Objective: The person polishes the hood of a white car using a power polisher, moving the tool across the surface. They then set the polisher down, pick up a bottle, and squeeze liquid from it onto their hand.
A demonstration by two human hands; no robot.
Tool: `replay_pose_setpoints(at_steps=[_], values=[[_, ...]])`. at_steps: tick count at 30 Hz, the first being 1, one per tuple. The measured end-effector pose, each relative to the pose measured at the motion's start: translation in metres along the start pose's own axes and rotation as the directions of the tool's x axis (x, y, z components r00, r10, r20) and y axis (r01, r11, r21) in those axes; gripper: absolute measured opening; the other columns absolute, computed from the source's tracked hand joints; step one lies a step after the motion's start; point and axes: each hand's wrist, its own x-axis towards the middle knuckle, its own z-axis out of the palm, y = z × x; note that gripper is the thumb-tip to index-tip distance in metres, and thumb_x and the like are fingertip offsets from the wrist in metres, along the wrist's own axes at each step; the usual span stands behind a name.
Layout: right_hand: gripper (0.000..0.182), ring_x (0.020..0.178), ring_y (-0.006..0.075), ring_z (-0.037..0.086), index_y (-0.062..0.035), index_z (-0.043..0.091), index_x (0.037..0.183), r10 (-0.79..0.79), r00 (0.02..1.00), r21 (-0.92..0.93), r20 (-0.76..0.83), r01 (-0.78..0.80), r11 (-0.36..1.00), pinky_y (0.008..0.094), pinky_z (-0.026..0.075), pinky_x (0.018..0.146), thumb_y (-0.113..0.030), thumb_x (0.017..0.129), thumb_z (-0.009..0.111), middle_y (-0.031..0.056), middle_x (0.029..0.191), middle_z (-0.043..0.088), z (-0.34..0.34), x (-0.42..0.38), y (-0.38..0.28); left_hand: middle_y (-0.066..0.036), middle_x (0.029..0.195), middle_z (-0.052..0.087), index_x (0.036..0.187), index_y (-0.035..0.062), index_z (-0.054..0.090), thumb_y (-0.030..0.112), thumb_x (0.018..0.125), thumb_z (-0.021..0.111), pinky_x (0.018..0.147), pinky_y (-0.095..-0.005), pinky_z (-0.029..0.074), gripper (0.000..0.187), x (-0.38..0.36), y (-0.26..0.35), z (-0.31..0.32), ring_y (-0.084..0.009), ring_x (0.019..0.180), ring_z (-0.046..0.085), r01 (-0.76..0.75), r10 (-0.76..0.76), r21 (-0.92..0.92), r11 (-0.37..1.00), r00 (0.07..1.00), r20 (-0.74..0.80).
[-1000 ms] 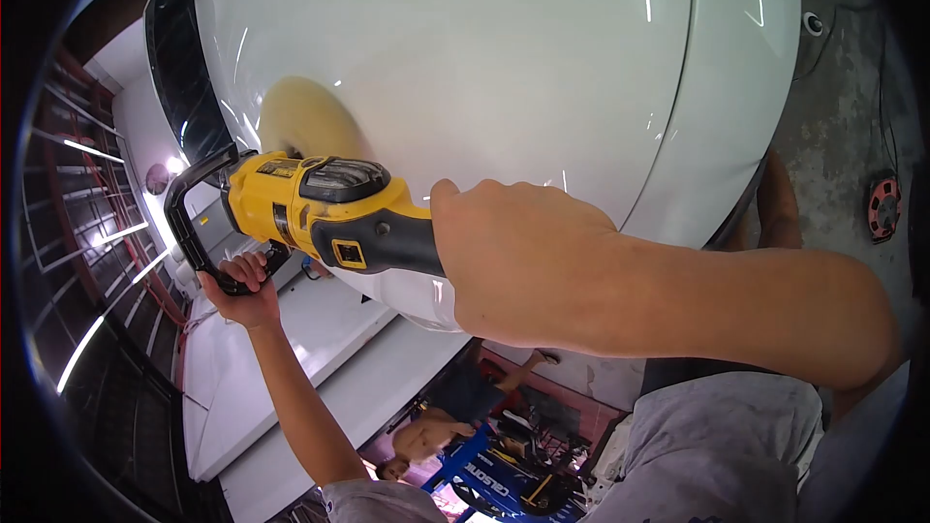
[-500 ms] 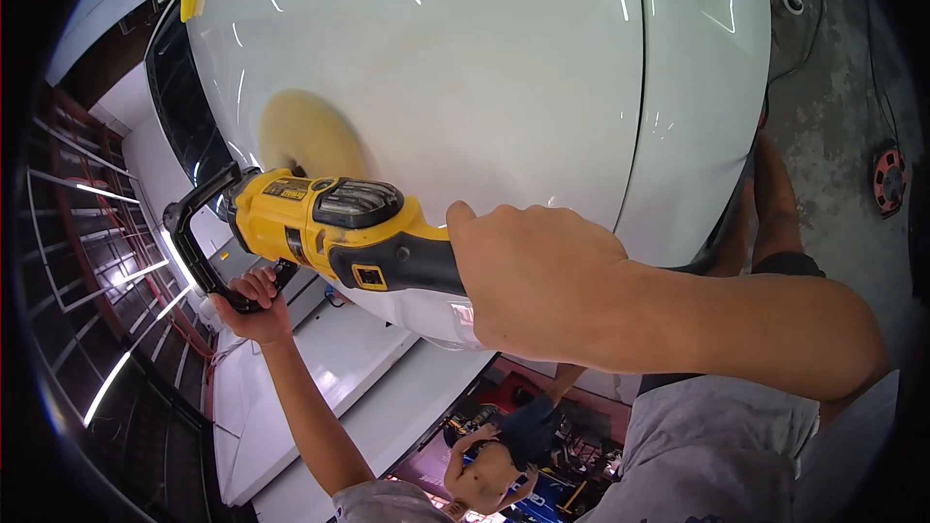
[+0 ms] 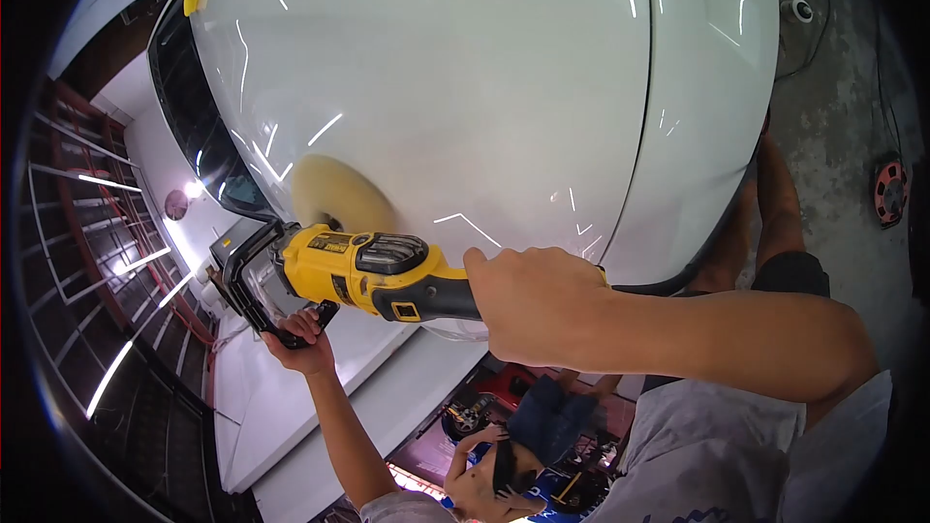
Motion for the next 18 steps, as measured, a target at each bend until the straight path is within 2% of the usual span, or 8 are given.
replay_pose_setpoints(at_steps=[3,6,13,16,18], values=[[0.034,0.066,0.0343,0.067,0.0030,0.052,0.095,-0.028,0.999,-0.040,-0.016,0.027,0.999,0.0443,0.053,0.056,-0.007,0.065,0.065,0.0171,0.071,0.064,-0.008,0.011,-0.002,-0.003,0.044,0.036,0.057,0.0110,0.043,0.056,0.093,0.036,0.067,-0.0317,0.035,0.058,-0.003,-0.005,0.000,-0.0167,0.051,0.037,0.021,-0.023,-0.029,0.999,0.999,-0.046],[0.035,0.066,0.0344,0.067,0.0026,0.052,0.096,-0.005,0.999,-0.059,0.032,0.007,0.998,0.0450,0.053,0.056,-0.005,0.064,0.064,0.0174,0.072,0.064,-0.004,0.005,-0.003,-0.003,0.044,0.037,0.058,0.0108,0.042,0.058,0.092,0.035,0.066,-0.0319,0.036,0.058,-0.024,-0.010,-0.003,-0.0169,0.050,0.038,0.035,-0.040,-0.041,0.999,0.993,-0.113],[0.038,0.069,0.0355,0.067,0.0016,0.053,0.102,0.007,0.999,-0.107,0.043,-0.003,0.994,0.0461,0.053,0.058,-0.007,0.066,0.062,0.0178,0.075,0.065,-0.001,-0.016,0.007,-0.003,0.043,0.036,0.058,0.0109,0.043,0.058,0.092,0.035,0.066,-0.0322,0.036,0.059,-0.064,-0.005,0.009,-0.0171,0.049,0.040,0.080,-0.081,-0.015,0.997,0.984,-0.156],[0.038,0.072,0.0361,0.066,0.0004,0.053,0.103,0.085,0.993,-0.127,0.086,-0.073,0.989,0.0463,0.052,0.060,-0.008,0.067,0.061,0.0182,0.077,0.065,-0.042,-0.015,-0.017,-0.003,0.044,0.038,0.059,0.0105,0.043,0.058,0.092,0.036,0.066,-0.0324,0.036,0.058,-0.039,0.017,0.027,-0.0170,0.050,0.040,0.075,-0.075,-0.006,0.997,0.986,-0.147],[0.039,0.073,0.0359,0.066,-0.0007,0.052,0.105,0.191,0.966,-0.135,0.173,-0.169,0.976,0.0460,0.052,0.063,-0.010,0.069,0.062,0.0182,0.080,0.065,-0.048,-0.026,-0.019,-0.003,0.044,0.039,0.059,0.0102,0.043,0.057,0.092,0.036,0.066,-0.0323,0.036,0.058,-0.044,0.022,0.037,-0.0169,0.049,0.040,0.065,-0.065,-0.004,0.998,0.988,-0.139]])
